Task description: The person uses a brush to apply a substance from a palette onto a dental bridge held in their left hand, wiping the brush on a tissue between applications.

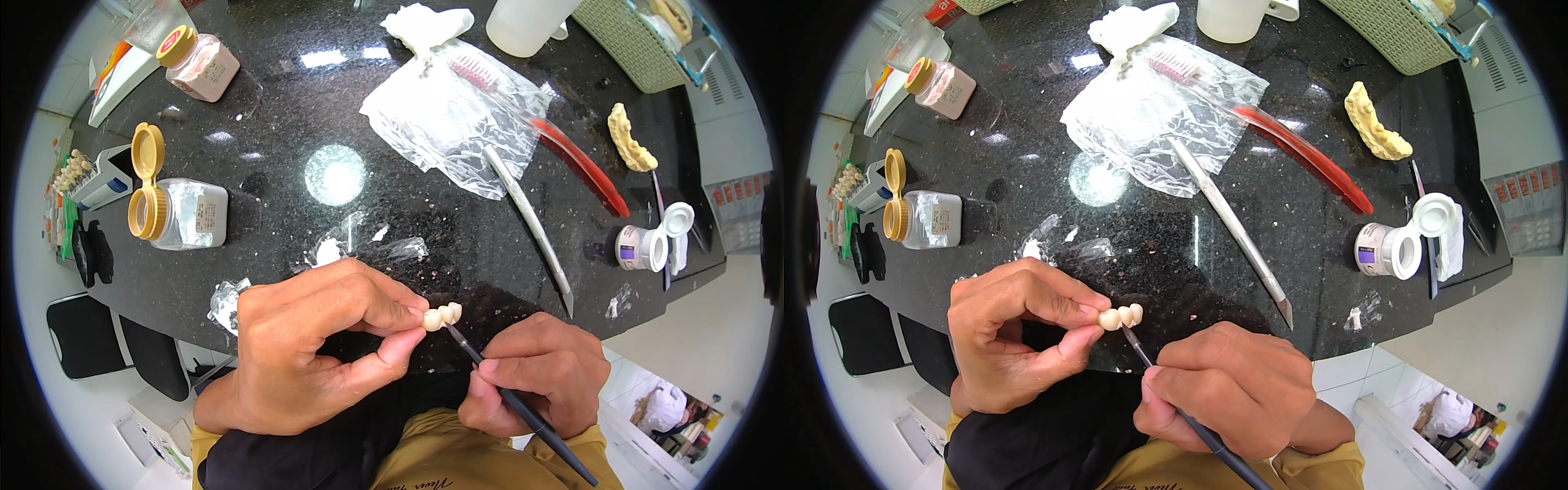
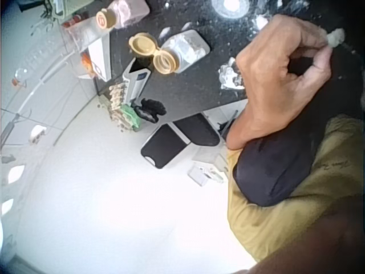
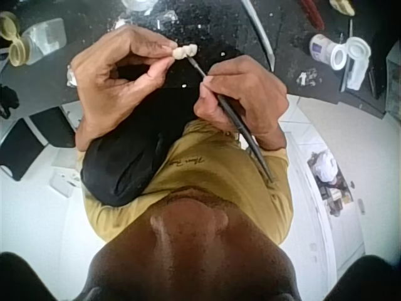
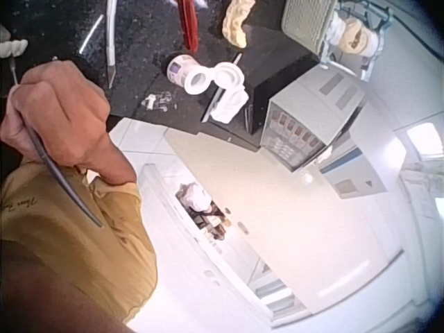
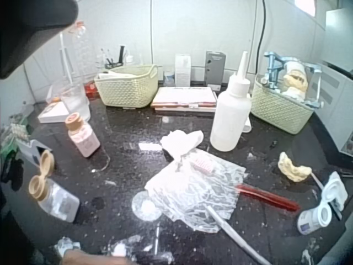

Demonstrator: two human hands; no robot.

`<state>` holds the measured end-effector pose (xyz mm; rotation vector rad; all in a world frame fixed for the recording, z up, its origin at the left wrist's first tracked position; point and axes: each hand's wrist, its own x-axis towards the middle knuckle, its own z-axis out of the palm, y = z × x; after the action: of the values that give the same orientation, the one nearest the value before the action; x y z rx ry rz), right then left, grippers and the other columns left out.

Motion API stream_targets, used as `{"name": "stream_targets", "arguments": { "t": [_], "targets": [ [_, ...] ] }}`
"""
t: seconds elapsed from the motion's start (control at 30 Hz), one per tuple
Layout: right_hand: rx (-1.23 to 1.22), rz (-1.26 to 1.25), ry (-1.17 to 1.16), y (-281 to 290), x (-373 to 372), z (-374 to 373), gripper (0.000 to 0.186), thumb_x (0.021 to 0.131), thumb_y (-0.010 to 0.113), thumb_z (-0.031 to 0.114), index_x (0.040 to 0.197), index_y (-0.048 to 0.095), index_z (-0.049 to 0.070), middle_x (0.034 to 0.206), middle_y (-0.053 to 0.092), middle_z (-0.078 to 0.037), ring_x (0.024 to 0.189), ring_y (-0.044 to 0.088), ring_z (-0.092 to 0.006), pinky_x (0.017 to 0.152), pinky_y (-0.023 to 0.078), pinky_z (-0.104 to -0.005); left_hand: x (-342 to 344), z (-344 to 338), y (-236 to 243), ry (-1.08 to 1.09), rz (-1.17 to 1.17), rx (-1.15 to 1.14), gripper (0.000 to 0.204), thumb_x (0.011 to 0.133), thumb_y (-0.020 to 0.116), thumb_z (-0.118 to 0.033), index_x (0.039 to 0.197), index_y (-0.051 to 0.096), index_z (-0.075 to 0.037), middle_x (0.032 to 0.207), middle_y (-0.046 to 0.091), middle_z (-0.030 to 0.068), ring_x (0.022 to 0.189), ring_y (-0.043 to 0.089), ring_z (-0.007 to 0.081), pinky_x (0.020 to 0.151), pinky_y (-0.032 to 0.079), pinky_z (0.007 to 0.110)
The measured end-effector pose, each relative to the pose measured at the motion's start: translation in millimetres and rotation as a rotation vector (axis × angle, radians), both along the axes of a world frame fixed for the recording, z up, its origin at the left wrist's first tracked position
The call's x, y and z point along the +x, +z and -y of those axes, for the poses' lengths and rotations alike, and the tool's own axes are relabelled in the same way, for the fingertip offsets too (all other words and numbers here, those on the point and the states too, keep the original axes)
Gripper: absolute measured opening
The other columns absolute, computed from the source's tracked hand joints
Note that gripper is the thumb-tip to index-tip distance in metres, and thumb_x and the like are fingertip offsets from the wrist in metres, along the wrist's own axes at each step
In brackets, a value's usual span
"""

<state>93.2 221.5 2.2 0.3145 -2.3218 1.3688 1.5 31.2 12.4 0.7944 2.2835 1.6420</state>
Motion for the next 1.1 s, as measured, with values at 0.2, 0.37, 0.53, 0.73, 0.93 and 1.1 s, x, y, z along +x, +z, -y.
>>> {"name": "stream_targets", "arguments": {
  "t": [0.2, 0.37, 0.53, 0.73, 0.93, 1.1],
  "targets": [
    [-0.007, -0.017, -0.01, -2.0, -1.0, 1.3, 0.023, 0.063, 0.079, -0.002, 0.082, 0.068, 0.002, 0.071, 0.066, -0.009, 0.052, 0.061, -0.0185, 0.045, 0.05, -0.0273, -0.5, -0.2, 0.1, -0.004, -0.01, -0.003, 0.019, 0.065, 0.083, 0.006, 0.075, 0.069, 0.0, 0.082, 0.075, 0.0169, 0.073, 0.074, 0.0201, 0.063, 0.055, 0.026],
    [-0.023, -0.02, -0.014, -1.1, -0.9, 1.5, 0.022, 0.062, 0.079, -0.002, 0.081, 0.067, 0.002, 0.071, 0.066, -0.009, 0.051, 0.06, -0.0184, 0.045, 0.05, -0.0273, -0.1, -0.4, 0.1, 0.0, -0.011, -0.002, 0.019, 0.064, 0.083, 0.007, 0.074, 0.068, 0.0, 0.082, 0.075, 0.0168, 0.073, 0.074, 0.0202, 0.063, 0.055, 0.026],
    [-0.006, -0.018, -0.024, -1.6, -1.8, 2.7, 0.022, 0.062, 0.079, -0.002, 0.08, 0.067, 0.002, 0.07, 0.066, -0.009, 0.05, 0.06, -0.0182, 0.044, 0.05, -0.0271, -0.2, -0.6, 0.0, 0.001, -0.013, -0.003, 0.02, 0.063, 0.083, 0.007, 0.074, 0.068, 0.0, 0.082, 0.075, 0.017, 0.073, 0.074, 0.0202, 0.063, 0.056, 0.027],
    [-0.016, -0.019, -0.01, -0.9, -0.9, 0.6, 0.022, 0.062, 0.079, -0.002, 0.08, 0.067, 0.002, 0.071, 0.066, -0.009, 0.052, 0.061, -0.0185, 0.045, 0.05, -0.0271, 0.0, -0.5, -0.5, 0.002, -0.026, -0.004, 0.02, 0.063, 0.083, 0.007, 0.074, 0.068, 0.0, 0.081, 0.075, 0.017, 0.072, 0.074, 0.0201, 0.063, 0.056, 0.026],
    [-0.005, 0.003, -0.012, 0.0, -1.1, 1.3, 0.022, 0.062, 0.079, -0.002, 0.081, 0.067, 0.002, 0.071, 0.066, -0.009, 0.052, 0.061, -0.0188, 0.046, 0.051, -0.0269, -0.4, -1.1, 0.5, 0.0, -0.026, -0.006, 0.019, 0.064, 0.083, 0.007, 0.074, 0.069, 0.0, 0.081, 0.075, 0.0167, 0.072, 0.074, 0.0195, 0.063, 0.055, 0.026],
    [-0.079, -0.006, -0.003, 0.1, 2.4, -2.5, 0.027, 0.062, 0.081, -0.002, 0.086, 0.069, 0.003, 0.072, 0.067, -0.009, 0.055, 0.063, -0.0184, 0.047, 0.052, -0.0264, -0.5, 0.0, 0.2, -0.009, -0.022, -0.005, 0.019, 0.064, 0.083, 0.007, 0.075, 0.069, 0.0, 0.082, 0.075, 0.0165, 0.072, 0.074, 0.0195, 0.063, 0.055, 0.026]
  ]
}}
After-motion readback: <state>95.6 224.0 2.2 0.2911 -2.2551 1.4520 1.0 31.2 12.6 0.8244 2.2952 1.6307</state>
